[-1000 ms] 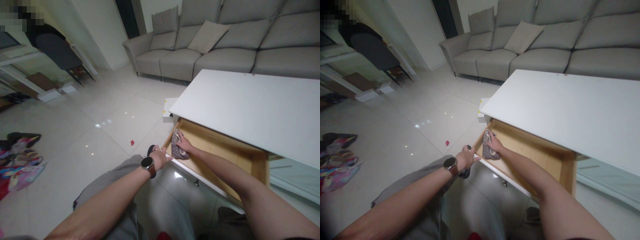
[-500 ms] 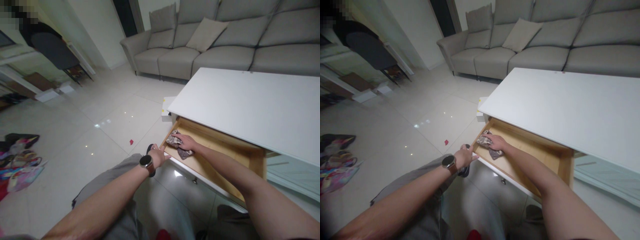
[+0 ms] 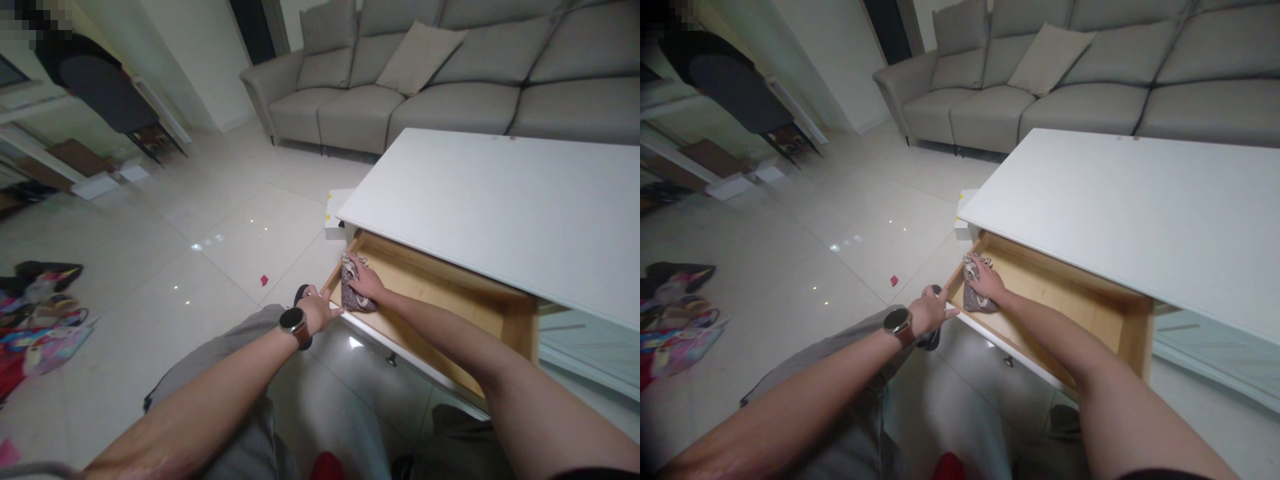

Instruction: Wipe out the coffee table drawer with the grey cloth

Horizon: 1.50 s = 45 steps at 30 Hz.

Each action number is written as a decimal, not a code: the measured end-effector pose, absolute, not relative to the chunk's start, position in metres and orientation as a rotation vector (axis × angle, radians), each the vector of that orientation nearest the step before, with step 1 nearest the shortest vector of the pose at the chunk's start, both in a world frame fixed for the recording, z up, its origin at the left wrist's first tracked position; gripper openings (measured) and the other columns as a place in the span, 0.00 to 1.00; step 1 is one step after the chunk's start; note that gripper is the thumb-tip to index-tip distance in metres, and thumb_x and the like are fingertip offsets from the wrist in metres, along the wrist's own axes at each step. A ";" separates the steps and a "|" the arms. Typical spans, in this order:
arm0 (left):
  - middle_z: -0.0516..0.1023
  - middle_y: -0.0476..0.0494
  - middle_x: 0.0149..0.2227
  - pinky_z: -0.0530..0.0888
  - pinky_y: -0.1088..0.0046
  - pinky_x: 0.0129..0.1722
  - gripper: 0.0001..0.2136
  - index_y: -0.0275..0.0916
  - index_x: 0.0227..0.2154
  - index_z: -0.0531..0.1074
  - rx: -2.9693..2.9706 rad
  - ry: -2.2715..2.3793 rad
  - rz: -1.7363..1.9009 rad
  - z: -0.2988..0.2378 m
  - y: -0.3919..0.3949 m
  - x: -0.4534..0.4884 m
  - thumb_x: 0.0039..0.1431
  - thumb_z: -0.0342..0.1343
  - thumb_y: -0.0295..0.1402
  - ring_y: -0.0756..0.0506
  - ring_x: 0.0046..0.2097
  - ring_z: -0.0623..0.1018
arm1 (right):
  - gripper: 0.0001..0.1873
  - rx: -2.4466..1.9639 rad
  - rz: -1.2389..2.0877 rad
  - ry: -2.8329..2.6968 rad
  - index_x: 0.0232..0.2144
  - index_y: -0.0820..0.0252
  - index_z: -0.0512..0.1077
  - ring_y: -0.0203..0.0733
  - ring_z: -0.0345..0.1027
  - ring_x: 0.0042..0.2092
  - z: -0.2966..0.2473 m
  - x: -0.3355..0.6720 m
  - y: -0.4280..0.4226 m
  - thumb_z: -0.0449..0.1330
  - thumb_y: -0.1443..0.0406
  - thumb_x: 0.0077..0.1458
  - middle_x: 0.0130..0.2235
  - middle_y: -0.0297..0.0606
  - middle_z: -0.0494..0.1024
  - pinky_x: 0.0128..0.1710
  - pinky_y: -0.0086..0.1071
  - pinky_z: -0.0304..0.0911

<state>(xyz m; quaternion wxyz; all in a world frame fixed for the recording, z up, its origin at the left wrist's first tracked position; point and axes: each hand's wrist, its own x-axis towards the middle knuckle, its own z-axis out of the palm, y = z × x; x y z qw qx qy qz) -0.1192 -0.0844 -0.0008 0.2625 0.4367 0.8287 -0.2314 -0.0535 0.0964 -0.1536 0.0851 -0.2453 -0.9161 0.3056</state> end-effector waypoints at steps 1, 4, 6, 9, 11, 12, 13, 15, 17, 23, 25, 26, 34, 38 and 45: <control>0.67 0.28 0.58 0.74 0.59 0.49 0.28 0.40 0.65 0.60 1.172 2.247 -0.633 -0.001 -0.084 -0.119 0.70 0.42 0.50 0.31 0.60 0.69 | 0.50 -0.632 0.884 -2.796 0.74 0.46 0.43 0.55 0.67 0.62 -0.153 -0.050 0.093 0.60 0.63 0.53 0.69 0.40 0.62 0.60 0.45 0.64; 0.67 0.26 0.59 0.74 0.60 0.49 0.29 0.37 0.65 0.60 1.168 2.255 -0.654 -0.003 -0.083 -0.120 0.70 0.42 0.51 0.30 0.62 0.68 | 0.50 -0.279 0.769 -2.994 0.73 0.48 0.46 0.55 0.67 0.60 -0.146 -0.039 0.088 0.62 0.61 0.53 0.66 0.44 0.67 0.58 0.45 0.65; 0.66 0.24 0.61 0.73 0.60 0.49 0.30 0.37 0.66 0.59 1.166 2.263 -0.650 -0.003 -0.083 -0.120 0.70 0.43 0.51 0.30 0.61 0.70 | 0.49 -0.070 0.679 -3.080 0.73 0.48 0.46 0.54 0.70 0.56 -0.140 -0.036 0.088 0.62 0.59 0.54 0.62 0.46 0.71 0.54 0.44 0.66; 0.62 0.19 0.63 0.73 0.60 0.48 0.32 0.36 0.67 0.57 1.119 2.291 -0.614 -0.002 -0.083 -0.119 0.69 0.42 0.52 0.32 0.56 0.76 | 0.45 0.259 0.617 -3.129 0.72 0.46 0.51 0.50 0.72 0.51 -0.132 -0.038 0.085 0.61 0.58 0.56 0.56 0.44 0.75 0.50 0.41 0.67; 0.62 0.17 0.63 0.74 0.60 0.47 0.32 0.36 0.66 0.58 1.103 2.302 -0.608 -0.001 -0.084 -0.118 0.69 0.41 0.53 0.33 0.54 0.78 | 0.40 0.399 0.646 -3.119 0.71 0.45 0.55 0.49 0.72 0.51 -0.129 -0.041 0.083 0.60 0.59 0.57 0.55 0.43 0.76 0.50 0.40 0.67; 0.63 0.18 0.63 0.74 0.60 0.47 0.32 0.36 0.66 0.59 1.108 2.306 -0.618 0.000 -0.084 -0.118 0.69 0.41 0.53 0.33 0.54 0.78 | 0.39 0.423 0.669 -3.114 0.70 0.46 0.57 0.49 0.72 0.52 -0.128 -0.042 0.082 0.59 0.59 0.57 0.56 0.42 0.76 0.50 0.40 0.67; 0.63 0.18 0.62 0.74 0.60 0.47 0.32 0.36 0.65 0.60 1.115 2.312 -0.630 0.000 -0.084 -0.117 0.69 0.40 0.54 0.33 0.54 0.78 | 0.38 0.423 0.692 -3.113 0.69 0.47 0.58 0.49 0.72 0.53 -0.128 -0.043 0.082 0.59 0.60 0.58 0.56 0.42 0.76 0.51 0.41 0.67; 0.64 0.19 0.62 0.74 0.61 0.47 0.32 0.36 0.65 0.60 1.124 2.324 -0.649 0.001 -0.083 -0.117 0.69 0.38 0.55 0.34 0.54 0.77 | 0.36 0.408 0.718 -3.128 0.68 0.49 0.60 0.50 0.71 0.54 -0.128 -0.044 0.082 0.58 0.60 0.58 0.58 0.43 0.75 0.52 0.41 0.67; 0.65 0.20 0.61 0.75 0.61 0.48 0.33 0.35 0.64 0.61 1.127 2.317 -0.658 0.002 -0.083 -0.117 0.69 0.37 0.56 0.34 0.54 0.77 | 0.35 0.369 0.701 -3.170 0.67 0.49 0.61 0.50 0.71 0.55 -0.127 -0.044 0.084 0.58 0.59 0.57 0.58 0.43 0.75 0.52 0.41 0.67; 0.66 0.23 0.60 0.74 0.62 0.50 0.32 0.37 0.64 0.60 1.133 2.287 -0.667 0.002 -0.082 -0.120 0.69 0.37 0.55 0.34 0.57 0.75 | 0.28 -0.104 0.382 -3.395 0.59 0.47 0.70 0.55 0.74 0.51 -0.113 -0.054 0.085 0.61 0.57 0.55 0.56 0.46 0.76 0.46 0.42 0.68; 0.66 0.23 0.59 0.74 0.62 0.51 0.32 0.36 0.64 0.59 1.144 2.290 -0.669 0.002 -0.082 -0.121 0.69 0.37 0.55 0.34 0.57 0.76 | 0.26 -0.066 0.323 -3.410 0.56 0.49 0.73 0.55 0.74 0.51 -0.111 -0.057 0.080 0.61 0.57 0.54 0.54 0.47 0.77 0.45 0.41 0.68; 0.66 0.23 0.59 0.74 0.62 0.51 0.32 0.36 0.64 0.59 1.151 2.285 -0.676 0.001 -0.082 -0.121 0.70 0.37 0.55 0.34 0.57 0.76 | 0.24 0.030 0.324 -3.405 0.55 0.50 0.74 0.54 0.74 0.50 -0.111 -0.058 0.077 0.60 0.56 0.55 0.52 0.47 0.77 0.45 0.41 0.68; 0.67 0.24 0.59 0.74 0.63 0.49 0.32 0.37 0.64 0.60 1.143 2.305 -0.680 0.002 -0.083 -0.119 0.69 0.36 0.56 0.36 0.53 0.78 | 0.21 0.026 0.232 -3.331 0.53 0.52 0.76 0.54 0.75 0.47 -0.117 -0.051 0.083 0.60 0.58 0.57 0.53 0.50 0.76 0.43 0.44 0.69; 0.67 0.23 0.58 0.74 0.62 0.49 0.32 0.37 0.64 0.59 1.154 2.310 -0.655 0.004 -0.084 -0.118 0.69 0.37 0.55 0.34 0.54 0.78 | 0.19 -0.059 0.163 -3.377 0.49 0.55 0.78 0.56 0.76 0.46 -0.111 -0.059 0.090 0.60 0.59 0.56 0.52 0.52 0.77 0.42 0.45 0.70; 0.66 0.21 0.58 0.74 0.63 0.49 0.33 0.34 0.64 0.59 1.185 2.302 -0.696 0.001 -0.085 -0.119 0.69 0.34 0.55 0.34 0.54 0.78 | 0.23 0.114 0.406 -3.326 0.52 0.47 0.78 0.54 0.75 0.48 -0.121 -0.062 0.073 0.63 0.56 0.54 0.53 0.47 0.77 0.46 0.45 0.70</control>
